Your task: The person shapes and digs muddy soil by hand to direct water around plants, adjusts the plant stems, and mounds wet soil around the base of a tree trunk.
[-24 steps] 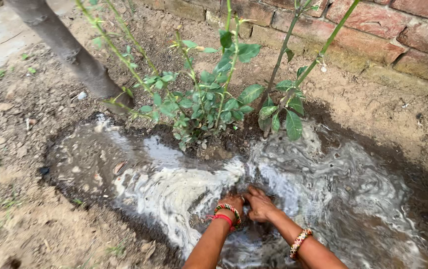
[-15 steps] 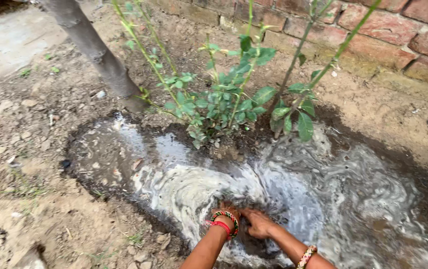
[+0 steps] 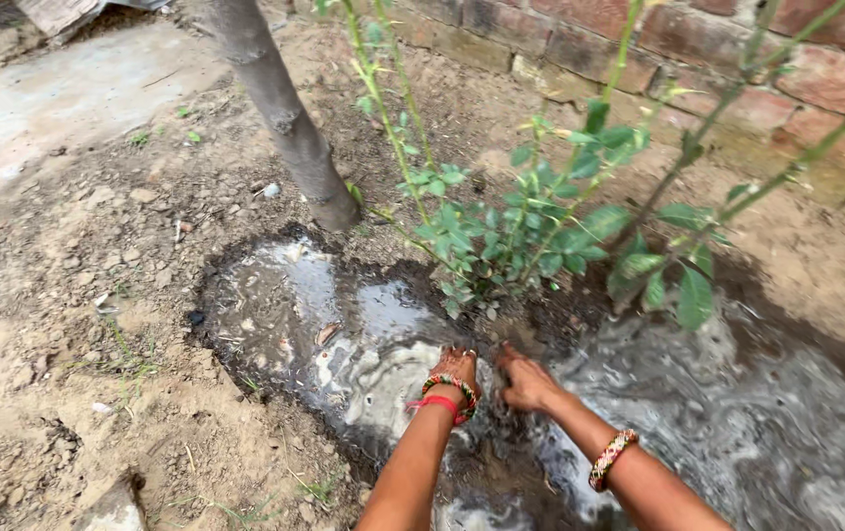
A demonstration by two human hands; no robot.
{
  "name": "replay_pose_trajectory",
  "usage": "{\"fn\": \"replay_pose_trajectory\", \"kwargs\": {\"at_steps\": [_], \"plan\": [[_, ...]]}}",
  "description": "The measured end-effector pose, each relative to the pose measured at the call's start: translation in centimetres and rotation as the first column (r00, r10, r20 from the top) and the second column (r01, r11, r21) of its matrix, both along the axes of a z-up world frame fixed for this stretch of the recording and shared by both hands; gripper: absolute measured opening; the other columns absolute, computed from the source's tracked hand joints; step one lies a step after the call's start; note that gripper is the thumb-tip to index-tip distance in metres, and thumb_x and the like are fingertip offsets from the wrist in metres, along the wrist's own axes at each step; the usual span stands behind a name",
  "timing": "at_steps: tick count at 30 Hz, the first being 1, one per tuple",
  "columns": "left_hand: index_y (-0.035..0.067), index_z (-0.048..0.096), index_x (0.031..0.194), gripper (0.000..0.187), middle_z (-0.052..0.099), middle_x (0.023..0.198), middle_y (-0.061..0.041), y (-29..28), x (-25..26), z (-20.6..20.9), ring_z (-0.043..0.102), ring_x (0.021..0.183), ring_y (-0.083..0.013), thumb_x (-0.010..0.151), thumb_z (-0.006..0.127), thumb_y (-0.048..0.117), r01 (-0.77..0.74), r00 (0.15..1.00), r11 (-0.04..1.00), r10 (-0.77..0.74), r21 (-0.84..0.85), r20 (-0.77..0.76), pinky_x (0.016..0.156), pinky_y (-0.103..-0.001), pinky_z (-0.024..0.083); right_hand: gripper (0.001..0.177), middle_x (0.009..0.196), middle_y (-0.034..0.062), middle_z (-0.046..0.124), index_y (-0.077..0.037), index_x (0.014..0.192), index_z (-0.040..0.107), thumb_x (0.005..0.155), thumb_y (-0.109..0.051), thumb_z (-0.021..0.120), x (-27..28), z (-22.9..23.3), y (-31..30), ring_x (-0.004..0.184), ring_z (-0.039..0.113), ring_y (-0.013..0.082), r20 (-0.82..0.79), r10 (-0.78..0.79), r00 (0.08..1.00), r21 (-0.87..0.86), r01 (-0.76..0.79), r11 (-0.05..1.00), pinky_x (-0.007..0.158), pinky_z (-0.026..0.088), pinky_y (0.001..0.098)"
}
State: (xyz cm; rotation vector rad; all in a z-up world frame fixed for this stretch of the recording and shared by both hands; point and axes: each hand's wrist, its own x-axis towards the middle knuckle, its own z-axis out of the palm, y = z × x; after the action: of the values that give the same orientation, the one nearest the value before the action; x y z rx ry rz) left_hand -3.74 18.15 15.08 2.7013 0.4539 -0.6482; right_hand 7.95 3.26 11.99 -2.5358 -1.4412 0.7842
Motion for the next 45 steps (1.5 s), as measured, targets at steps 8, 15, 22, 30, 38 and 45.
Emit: {"fn": "replay_pose_trajectory", "kwargs": {"at_steps": [8,15,22,30,38,45], "plan": [[0.015,0.022,0.162,0.082,-0.006,0.173,-0.011,1.0,4.2,-1.0,-0.004,0.159,-0.0349,0.094,0.066,0.022,-0.084,0.996,0.996,0.084,-0.006,-0.010,0.130,-0.044,0.010,0.111,0.169,0.0160,-0.006,-0.007,0.160,0.007,0.078,-0.019,0.081,5.7,-1.2,3.3,0.159,0.004,0.0323,-0.081,-0.256,0.963,-0.090,0.249,0.964,0.129,0.013,0.0408],[0.021,0.018,0.163,0.096,-0.001,0.173,-0.003,1.5,5.8,0.1,0.000,0.159,-0.0321,0.086,0.076,0.023,-0.130,0.991,0.989,0.128,-0.075,-0.031,0.124,-0.049,0.029,0.118,0.169,0.0160,0.021,-0.006,0.164,0.012,0.066,-0.015,0.076,5.0,-2.5,5.8,0.155,0.028,0.0296,-0.253,-0.184,0.950,0.096,0.214,0.972,0.128,0.025,0.0335],[0.020,0.049,0.151,0.056,0.037,0.165,-0.004,3.3,3.9,-6.2,0.029,0.154,-0.0323,0.097,0.063,0.018,-0.174,0.984,0.985,0.174,-0.006,0.032,0.118,-0.049,0.040,0.108,0.170,0.0159,0.013,-0.002,0.160,0.015,0.074,-0.021,0.078,0.4,-4.5,7.0,0.157,0.017,0.0282,-0.173,-0.125,0.977,-0.073,0.113,0.991,0.130,0.016,0.0353],[0.020,0.057,0.147,0.043,0.046,0.160,-0.002,3.2,0.4,-10.4,0.040,0.150,-0.0267,0.104,0.054,0.024,-0.082,0.980,0.991,0.099,0.107,-0.170,0.116,-0.047,0.041,0.094,0.174,0.0073,0.005,-0.018,0.163,0.024,0.079,-0.023,0.067,-3.7,-4.9,6.5,0.158,0.008,0.0331,-0.100,0.003,0.995,-0.219,-0.025,0.975,0.129,0.010,0.0420],[0.013,0.063,0.143,0.045,0.059,0.151,-0.010,2.5,-6.8,-6.6,0.058,0.138,-0.0306,0.100,0.061,0.028,-0.173,0.947,0.983,0.181,0.055,-0.265,0.107,-0.047,0.052,0.088,0.163,0.0231,0.034,0.002,0.155,0.034,0.075,-0.020,0.064,-9.4,-10.7,3.2,0.155,0.027,0.0328,-0.225,0.166,0.960,-0.012,-0.173,0.985,0.130,0.016,0.0444],[0.011,0.058,0.145,0.055,0.051,0.153,-0.013,0.0,-12.2,-4.5,0.050,0.141,-0.0334,0.095,0.071,0.030,-0.037,0.924,0.995,0.069,0.092,-0.376,0.110,-0.049,0.048,0.081,0.161,0.0215,0.039,-0.002,0.151,0.042,0.075,-0.021,0.059,-15.4,-5.4,0.0,0.147,0.040,0.0363,-0.231,0.221,0.948,-0.055,-0.239,0.969,0.123,0.031,0.0465]]}}
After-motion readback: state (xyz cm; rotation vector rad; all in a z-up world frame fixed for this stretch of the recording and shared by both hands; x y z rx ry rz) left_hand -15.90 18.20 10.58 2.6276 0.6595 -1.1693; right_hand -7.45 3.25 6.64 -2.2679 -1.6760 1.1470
